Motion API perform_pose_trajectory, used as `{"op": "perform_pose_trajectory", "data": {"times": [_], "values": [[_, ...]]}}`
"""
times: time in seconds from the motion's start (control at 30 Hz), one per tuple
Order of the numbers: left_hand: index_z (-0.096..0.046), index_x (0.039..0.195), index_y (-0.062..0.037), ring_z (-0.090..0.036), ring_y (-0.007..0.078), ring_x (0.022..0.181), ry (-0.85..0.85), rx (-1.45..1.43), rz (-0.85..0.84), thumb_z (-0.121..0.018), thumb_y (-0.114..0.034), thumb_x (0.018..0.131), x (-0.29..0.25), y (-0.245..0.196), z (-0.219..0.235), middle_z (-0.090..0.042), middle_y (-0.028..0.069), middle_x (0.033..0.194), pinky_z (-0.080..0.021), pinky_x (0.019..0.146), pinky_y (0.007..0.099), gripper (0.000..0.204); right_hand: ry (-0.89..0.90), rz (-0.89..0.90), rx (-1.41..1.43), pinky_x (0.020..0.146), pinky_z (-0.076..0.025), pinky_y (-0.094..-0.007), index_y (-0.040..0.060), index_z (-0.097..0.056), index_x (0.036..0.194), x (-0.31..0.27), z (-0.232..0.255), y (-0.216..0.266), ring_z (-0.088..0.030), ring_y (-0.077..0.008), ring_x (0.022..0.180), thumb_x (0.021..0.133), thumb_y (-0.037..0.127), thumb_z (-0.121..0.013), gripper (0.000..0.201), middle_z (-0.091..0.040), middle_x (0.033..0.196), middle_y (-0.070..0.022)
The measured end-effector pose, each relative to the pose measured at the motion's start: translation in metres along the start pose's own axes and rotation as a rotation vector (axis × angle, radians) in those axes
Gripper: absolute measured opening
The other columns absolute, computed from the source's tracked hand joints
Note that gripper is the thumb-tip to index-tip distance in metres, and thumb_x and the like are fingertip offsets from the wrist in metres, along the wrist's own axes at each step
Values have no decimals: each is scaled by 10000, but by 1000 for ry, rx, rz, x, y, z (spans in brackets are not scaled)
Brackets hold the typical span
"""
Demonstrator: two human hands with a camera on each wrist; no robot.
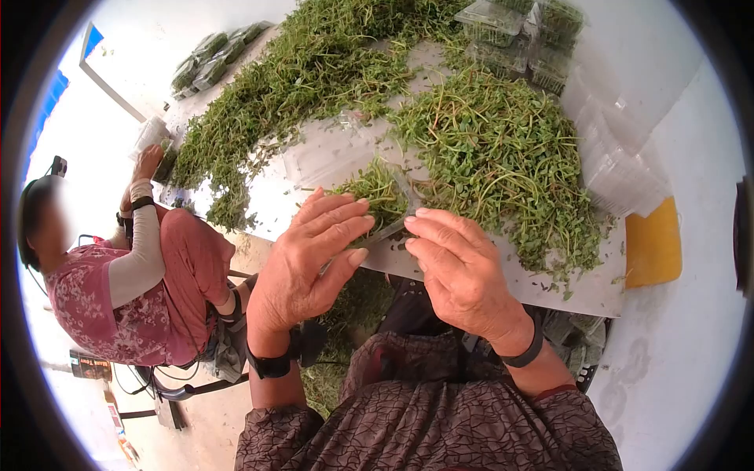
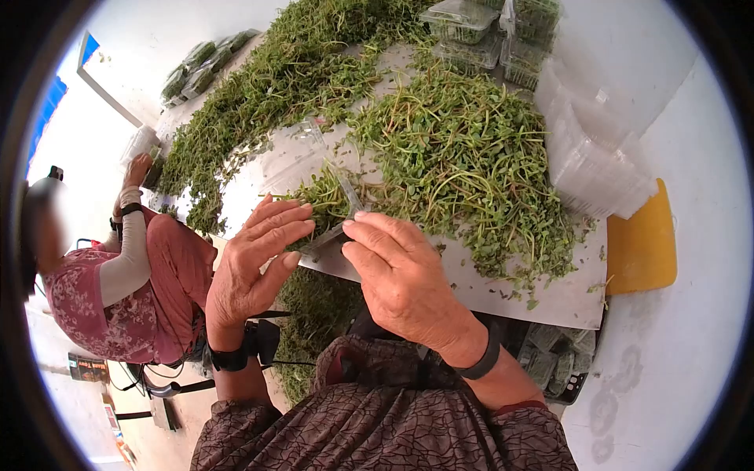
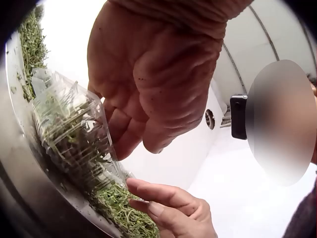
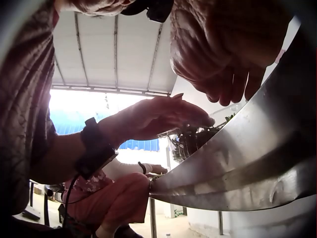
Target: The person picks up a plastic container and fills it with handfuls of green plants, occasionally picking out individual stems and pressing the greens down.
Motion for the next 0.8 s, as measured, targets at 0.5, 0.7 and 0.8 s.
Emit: {"op": "perform_pose_trajectory", "data": {"times": [0.5,0.7,0.8], "values": [[-510,1370,5,-454,368,1311,48,111,146,-338,-418,1034,20,12,-17,-558,198,1356,-318,1102,444,568,86,9,-68,1028,-417,-469,-53,-617,1104,11,-12,5,-495,-321,1231,765,11,-665,348,-584,1227,-163],[-502,1383,-4,-464,346,1305,105,29,327,-271,-446,1036,25,18,-16,-568,187,1348,-310,1108,441,608,88,9,-60,1029,-420,-463,-47,-626,1097,9,-14,2,-495,-316,1233,766,15,-654,337,-587,1224,-159],[-555,1311,14,-514,370,1216,-89,-167,272,-328,-429,1028,17,23,-4,-602,204,1283,-331,1076,420,573,72,25,-44,1028,-422,-456,-45,-630,1099,8,-14,1,-496,-312,1235,765,14,-649,341,-588,1235,-157]]}}
Point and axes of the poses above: each hand's wrist, its own x-axis towards the middle knuckle, its own z-axis out of the back of the hand, y = z × x, the point moved 4 cm from there along x, towards the middle knuckle
